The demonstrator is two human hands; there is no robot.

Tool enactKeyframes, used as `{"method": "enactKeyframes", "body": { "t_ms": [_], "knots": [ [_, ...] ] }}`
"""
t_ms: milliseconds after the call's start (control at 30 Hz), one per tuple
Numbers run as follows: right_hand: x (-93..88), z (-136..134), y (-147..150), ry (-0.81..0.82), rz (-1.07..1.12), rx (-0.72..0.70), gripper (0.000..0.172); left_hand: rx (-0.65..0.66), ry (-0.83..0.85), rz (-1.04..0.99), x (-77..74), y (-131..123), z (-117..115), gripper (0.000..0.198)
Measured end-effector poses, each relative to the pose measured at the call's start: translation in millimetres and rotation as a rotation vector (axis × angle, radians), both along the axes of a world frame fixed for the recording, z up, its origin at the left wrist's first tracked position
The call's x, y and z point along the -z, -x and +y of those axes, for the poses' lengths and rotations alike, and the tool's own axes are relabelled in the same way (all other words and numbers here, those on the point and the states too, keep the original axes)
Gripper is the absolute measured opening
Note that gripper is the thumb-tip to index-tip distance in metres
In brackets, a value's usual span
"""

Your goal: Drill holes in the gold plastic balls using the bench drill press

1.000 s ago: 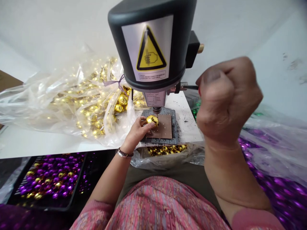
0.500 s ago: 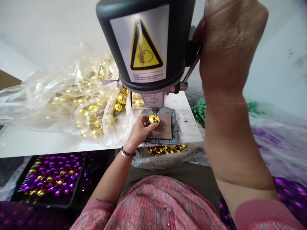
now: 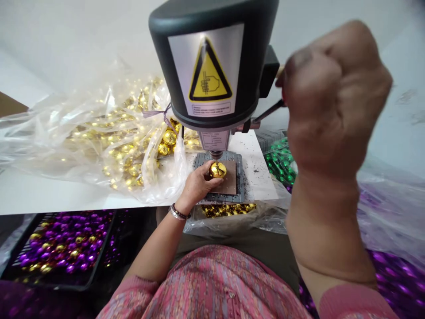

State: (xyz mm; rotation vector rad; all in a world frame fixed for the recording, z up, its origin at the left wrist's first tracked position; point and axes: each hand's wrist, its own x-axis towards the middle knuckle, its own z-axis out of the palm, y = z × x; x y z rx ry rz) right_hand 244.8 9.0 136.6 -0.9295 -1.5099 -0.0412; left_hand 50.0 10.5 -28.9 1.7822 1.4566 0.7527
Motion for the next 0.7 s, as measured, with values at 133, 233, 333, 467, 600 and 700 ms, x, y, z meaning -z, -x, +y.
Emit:
{"method": "enactKeyframes", "body": {
  "t_ms": [133, 233, 333, 467, 600, 700],
  "knots": [
    [22.6, -36, 1, 0.046, -0.187, 0.117, 0.013, 0.011, -0.007, -0.007, -2.9, -1, -1, 0.055],
    [41.7, -46, 5, 0.034, -0.244, 0.226, 0.012, 0.012, -0.015, 0.005, -7.0, -2, -2, 0.052],
    [61.9, -44, 9, -0.081, -0.275, 0.313, 0.012, 0.018, -0.005, 0.006, -7.8, -2, -3, 0.051],
    [85.6, -38, 10, -0.143, -0.249, 0.279, 0.005, 0.021, 0.0, -0.003, -5.0, 0, -3, 0.052],
    [99.5, -32, 9, -0.197, -0.182, 0.221, 0.009, 0.017, 0.01, -0.034, -3.0, 1, -3, 0.053],
    [105.5, -27, 10, -0.251, -0.128, 0.176, 0.013, 0.019, 0.008, -0.08, -2.6, 1, -3, 0.051]
  ]
}}
